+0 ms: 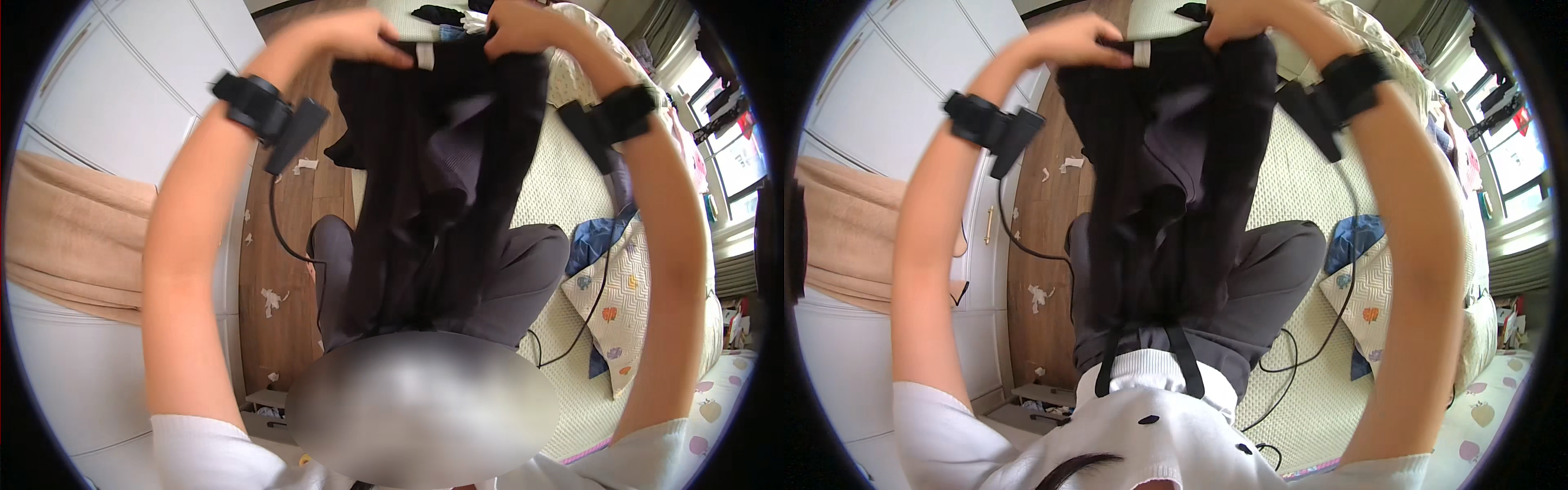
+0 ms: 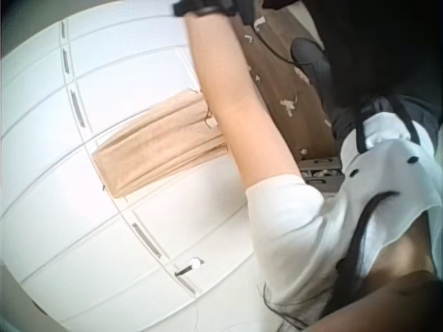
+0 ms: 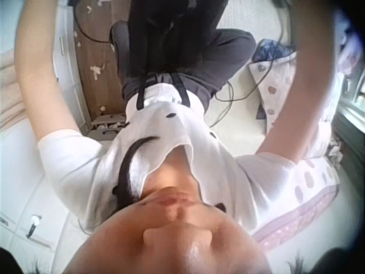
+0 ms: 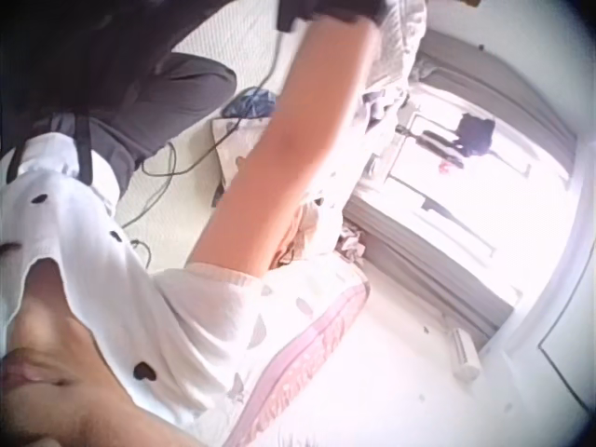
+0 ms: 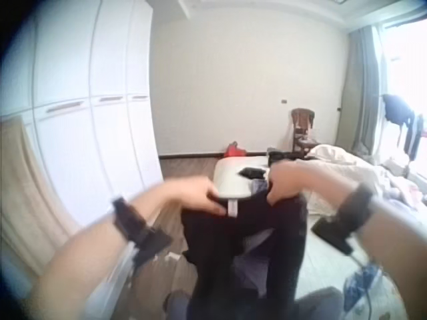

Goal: Folding various articles of clothing while sitting on a bed.

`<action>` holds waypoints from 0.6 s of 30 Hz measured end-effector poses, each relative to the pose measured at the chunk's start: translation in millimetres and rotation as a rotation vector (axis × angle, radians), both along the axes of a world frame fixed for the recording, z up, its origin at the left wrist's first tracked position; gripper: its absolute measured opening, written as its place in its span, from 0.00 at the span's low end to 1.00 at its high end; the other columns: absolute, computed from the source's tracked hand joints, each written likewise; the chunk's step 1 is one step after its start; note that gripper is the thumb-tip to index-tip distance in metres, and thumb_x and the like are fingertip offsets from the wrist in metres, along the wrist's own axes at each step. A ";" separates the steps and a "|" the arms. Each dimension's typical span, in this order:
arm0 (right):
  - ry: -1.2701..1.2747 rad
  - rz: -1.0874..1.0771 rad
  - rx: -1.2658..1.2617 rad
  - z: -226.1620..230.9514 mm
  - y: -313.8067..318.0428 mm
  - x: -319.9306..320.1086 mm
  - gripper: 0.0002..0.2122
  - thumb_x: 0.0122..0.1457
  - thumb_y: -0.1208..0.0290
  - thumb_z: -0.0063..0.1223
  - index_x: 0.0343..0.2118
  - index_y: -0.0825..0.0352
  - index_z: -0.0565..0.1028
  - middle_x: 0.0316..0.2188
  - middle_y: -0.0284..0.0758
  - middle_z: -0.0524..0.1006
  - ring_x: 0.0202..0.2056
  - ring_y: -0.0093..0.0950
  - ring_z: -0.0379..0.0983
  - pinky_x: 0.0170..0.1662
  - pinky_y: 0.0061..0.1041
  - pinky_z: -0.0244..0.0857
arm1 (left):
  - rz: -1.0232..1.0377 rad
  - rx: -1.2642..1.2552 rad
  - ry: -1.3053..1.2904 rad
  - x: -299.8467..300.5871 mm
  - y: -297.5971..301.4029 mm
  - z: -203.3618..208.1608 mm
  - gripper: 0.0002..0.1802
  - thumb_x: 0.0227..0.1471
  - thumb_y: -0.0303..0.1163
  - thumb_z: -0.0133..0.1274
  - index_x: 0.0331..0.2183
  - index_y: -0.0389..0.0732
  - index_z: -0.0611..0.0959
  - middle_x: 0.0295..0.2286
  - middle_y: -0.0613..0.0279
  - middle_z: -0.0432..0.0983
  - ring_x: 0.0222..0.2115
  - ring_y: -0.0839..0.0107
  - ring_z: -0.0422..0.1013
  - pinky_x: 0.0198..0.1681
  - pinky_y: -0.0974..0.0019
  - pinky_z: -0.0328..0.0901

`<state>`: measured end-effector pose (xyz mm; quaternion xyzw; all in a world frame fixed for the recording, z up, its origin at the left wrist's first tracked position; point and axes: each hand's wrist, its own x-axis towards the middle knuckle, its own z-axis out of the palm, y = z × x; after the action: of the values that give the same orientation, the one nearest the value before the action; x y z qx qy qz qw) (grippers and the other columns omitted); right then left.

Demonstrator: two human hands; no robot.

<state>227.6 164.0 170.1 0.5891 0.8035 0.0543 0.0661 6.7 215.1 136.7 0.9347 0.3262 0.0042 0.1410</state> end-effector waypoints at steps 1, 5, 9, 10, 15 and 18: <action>0.005 0.036 -0.036 -26.5 11.6 4.4 0.20 0.38 0.60 0.55 0.32 0.71 0.74 0.23 0.44 0.74 0.29 0.37 0.72 0.33 0.29 0.65 | 0.017 -0.040 0.003 5.1 8.6 -27.2 0.21 0.40 0.47 0.56 0.31 0.38 0.79 0.20 0.62 0.72 0.23 0.76 0.65 0.30 0.70 0.61; 0.123 0.072 -0.054 -92.7 22.1 14.6 0.18 0.38 0.60 0.54 0.30 0.70 0.75 0.26 0.44 0.75 0.32 0.39 0.71 0.35 0.31 0.64 | 0.026 -0.093 0.045 6.7 0.3 -77.5 0.25 0.33 0.49 0.60 0.29 0.37 0.78 0.23 0.55 0.73 0.28 0.62 0.70 0.33 0.65 0.63; 0.305 0.179 -0.026 -105.8 15.6 25.4 0.15 0.44 0.63 0.50 0.31 0.70 0.74 0.25 0.47 0.73 0.31 0.41 0.70 0.34 0.33 0.63 | -0.073 0.035 0.032 -3.4 -2.7 -91.6 0.25 0.34 0.41 0.60 0.36 0.37 0.77 0.28 0.52 0.74 0.33 0.60 0.69 0.37 0.64 0.63; 0.338 0.210 -0.002 -105.6 13.4 28.8 0.16 0.43 0.62 0.51 0.32 0.70 0.73 0.25 0.46 0.73 0.31 0.40 0.70 0.34 0.32 0.64 | -0.118 0.123 -0.011 -3.2 -4.1 -90.5 0.24 0.33 0.39 0.60 0.36 0.37 0.77 0.29 0.52 0.74 0.34 0.58 0.69 0.38 0.63 0.63; 0.309 0.229 -0.008 -53.0 -21.6 24.8 0.21 0.40 0.58 0.55 0.34 0.69 0.73 0.25 0.44 0.74 0.30 0.37 0.71 0.34 0.29 0.64 | -0.056 0.314 0.069 -0.9 -29.2 -39.1 0.19 0.36 0.36 0.58 0.36 0.45 0.78 0.30 0.54 0.74 0.34 0.56 0.69 0.36 0.61 0.64; 0.374 0.347 0.194 -4.3 -42.8 29.0 0.22 0.34 0.62 0.60 0.36 0.66 0.72 0.27 0.37 0.73 0.31 0.28 0.69 0.36 0.24 0.62 | -0.117 0.505 -0.156 -26.3 -29.6 -2.4 0.18 0.39 0.39 0.57 0.35 0.43 0.78 0.29 0.56 0.74 0.32 0.61 0.70 0.33 0.64 0.64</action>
<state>256.6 121.2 165.8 0.4461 0.8817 0.0318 -0.1505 -19.6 185.5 134.3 0.9544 0.2485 0.1492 -0.0721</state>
